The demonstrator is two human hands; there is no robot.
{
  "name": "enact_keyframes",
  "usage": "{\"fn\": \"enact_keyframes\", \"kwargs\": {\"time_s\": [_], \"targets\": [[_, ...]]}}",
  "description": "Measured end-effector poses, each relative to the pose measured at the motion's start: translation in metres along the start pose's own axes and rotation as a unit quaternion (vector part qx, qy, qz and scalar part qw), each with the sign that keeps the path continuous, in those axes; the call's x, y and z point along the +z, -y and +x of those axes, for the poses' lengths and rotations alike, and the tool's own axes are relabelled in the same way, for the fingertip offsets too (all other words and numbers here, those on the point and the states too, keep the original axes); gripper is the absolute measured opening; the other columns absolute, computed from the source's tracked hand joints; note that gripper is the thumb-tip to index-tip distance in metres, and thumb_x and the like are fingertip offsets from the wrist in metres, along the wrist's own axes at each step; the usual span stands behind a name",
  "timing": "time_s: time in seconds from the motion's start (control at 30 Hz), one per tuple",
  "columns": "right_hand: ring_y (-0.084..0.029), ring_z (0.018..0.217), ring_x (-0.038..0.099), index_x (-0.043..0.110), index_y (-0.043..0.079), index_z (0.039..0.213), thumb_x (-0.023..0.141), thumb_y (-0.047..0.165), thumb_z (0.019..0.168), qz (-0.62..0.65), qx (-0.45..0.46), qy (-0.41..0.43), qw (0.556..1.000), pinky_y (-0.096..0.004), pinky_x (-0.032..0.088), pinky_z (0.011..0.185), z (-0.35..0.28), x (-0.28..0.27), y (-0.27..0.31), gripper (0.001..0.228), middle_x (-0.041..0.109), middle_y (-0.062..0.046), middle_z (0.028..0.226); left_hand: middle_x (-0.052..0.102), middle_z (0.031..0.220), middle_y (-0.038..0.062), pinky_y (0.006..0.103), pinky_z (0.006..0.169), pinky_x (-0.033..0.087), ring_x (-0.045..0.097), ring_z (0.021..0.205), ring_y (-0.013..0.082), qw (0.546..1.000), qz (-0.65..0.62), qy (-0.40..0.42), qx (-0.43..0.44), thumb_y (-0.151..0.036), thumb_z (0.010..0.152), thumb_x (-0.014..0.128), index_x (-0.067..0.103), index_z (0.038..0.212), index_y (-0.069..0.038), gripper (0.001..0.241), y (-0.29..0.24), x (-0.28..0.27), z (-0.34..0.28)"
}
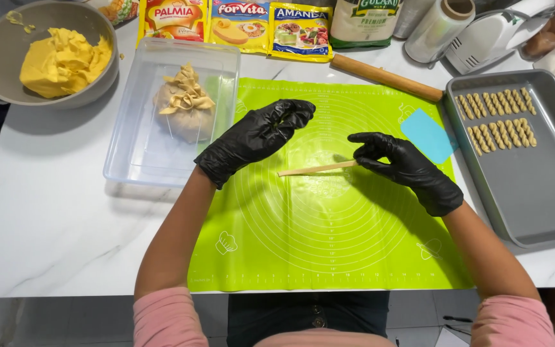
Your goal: Rolling dough into thin ropes and twisting them into small decorative cookie shapes on a silicone mat before placing them on a tray.
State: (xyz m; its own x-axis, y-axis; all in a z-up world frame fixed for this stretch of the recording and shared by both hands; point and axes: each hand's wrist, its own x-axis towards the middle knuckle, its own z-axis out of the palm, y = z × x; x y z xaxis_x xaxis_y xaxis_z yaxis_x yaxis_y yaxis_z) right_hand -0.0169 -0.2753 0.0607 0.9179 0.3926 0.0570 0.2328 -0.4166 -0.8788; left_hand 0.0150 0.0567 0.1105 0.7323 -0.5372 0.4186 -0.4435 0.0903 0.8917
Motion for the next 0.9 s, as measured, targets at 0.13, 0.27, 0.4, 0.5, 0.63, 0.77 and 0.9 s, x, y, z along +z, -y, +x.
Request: {"fn": "enact_keyframes", "kwargs": {"time_s": [0.13, 0.27, 0.4, 0.5, 0.63, 0.77, 0.9], "targets": [[-0.024, 0.095, 0.075, 0.068, 0.008, 0.136, 0.076, 0.005, 0.090, -0.054, 0.021, -0.012, 0.998, -0.041, 0.058, 0.091, -0.015, -0.004, -0.018, 0.046, 0.077, -0.013, 0.104, 0.065, 0.127, 0.026, 0.0577, 0.099, 0.048, 0.062, 0.115, 0.0477, 0.966, 0.229, 0.085, -0.090, -0.033, 0.103, 0.054, 0.055, 0.137, -0.004, 0.044, 0.001, 0.017, -0.002], [-0.034, 0.101, 0.072, 0.069, 0.006, 0.133, 0.072, 0.010, 0.095, -0.119, -0.015, -0.006, 0.993, -0.047, 0.057, 0.093, -0.017, -0.006, -0.010, 0.039, 0.074, -0.019, 0.109, 0.055, 0.146, 0.012, 0.0576, 0.108, 0.038, 0.049, 0.138, 0.0369, 0.843, 0.470, 0.199, -0.167, -0.061, 0.102, 0.039, 0.044, 0.153, -0.019, 0.066, 0.069, 0.043, -0.012], [-0.049, 0.104, 0.067, 0.063, 0.002, 0.138, 0.067, 0.019, 0.099, -0.233, -0.113, 0.033, 0.965, -0.058, 0.056, 0.090, -0.012, -0.008, 0.003, 0.042, 0.067, -0.030, 0.111, 0.038, 0.161, 0.017, 0.0591, 0.108, 0.037, 0.034, 0.147, 0.0442, 0.786, 0.555, 0.223, -0.157, -0.065, 0.099, 0.039, 0.034, 0.157, -0.007, 0.082, 0.072, 0.073, -0.030], [-0.049, 0.141, 0.043, 0.041, 0.003, 0.155, 0.056, 0.052, 0.102, -0.358, -0.111, 0.126, 0.918, -0.057, 0.026, 0.123, -0.014, 0.023, -0.005, 0.074, 0.047, -0.032, 0.149, 0.026, 0.165, 0.022, 0.0576, 0.117, 0.028, 0.023, 0.152, 0.0464, 0.835, 0.475, 0.223, -0.167, -0.067, 0.101, 0.031, 0.024, 0.160, -0.001, 0.089, 0.058, 0.095, -0.025], [-0.045, 0.149, 0.035, 0.038, 0.001, 0.157, 0.055, 0.046, 0.101, -0.504, -0.118, 0.134, 0.845, -0.051, 0.018, 0.129, -0.017, 0.056, -0.023, 0.073, 0.042, -0.033, 0.156, 0.022, 0.167, 0.022, 0.0565, 0.120, 0.025, 0.018, 0.154, 0.0450, 0.835, 0.476, 0.235, -0.146, -0.068, 0.097, 0.036, 0.024, 0.159, -0.001, 0.092, 0.069, 0.101, -0.028], [-0.039, 0.152, 0.029, 0.027, 0.006, 0.162, 0.044, 0.065, 0.101, -0.470, -0.098, 0.141, 0.866, -0.050, 0.012, 0.129, -0.032, 0.054, -0.024, 0.087, 0.034, -0.025, 0.161, 0.016, 0.169, 0.019, 0.0548, 0.123, 0.018, 0.013, 0.156, 0.0405, 0.837, 0.471, 0.238, -0.149, -0.066, 0.101, 0.030, 0.017, 0.162, -0.005, 0.087, 0.048, 0.102, -0.049], [-0.037, 0.151, 0.031, 0.027, 0.009, 0.163, 0.045, 0.070, 0.099, -0.475, -0.115, 0.128, 0.863, -0.049, 0.013, 0.129, -0.030, 0.054, -0.035, 0.090, 0.035, -0.021, 0.162, 0.016, 0.171, 0.015, 0.0535, 0.122, 0.020, 0.013, 0.156, 0.0375, 0.837, 0.478, 0.239, -0.119, -0.059, 0.105, 0.028, 0.015, 0.164, -0.010, 0.078, 0.060, 0.094, -0.057]]}}
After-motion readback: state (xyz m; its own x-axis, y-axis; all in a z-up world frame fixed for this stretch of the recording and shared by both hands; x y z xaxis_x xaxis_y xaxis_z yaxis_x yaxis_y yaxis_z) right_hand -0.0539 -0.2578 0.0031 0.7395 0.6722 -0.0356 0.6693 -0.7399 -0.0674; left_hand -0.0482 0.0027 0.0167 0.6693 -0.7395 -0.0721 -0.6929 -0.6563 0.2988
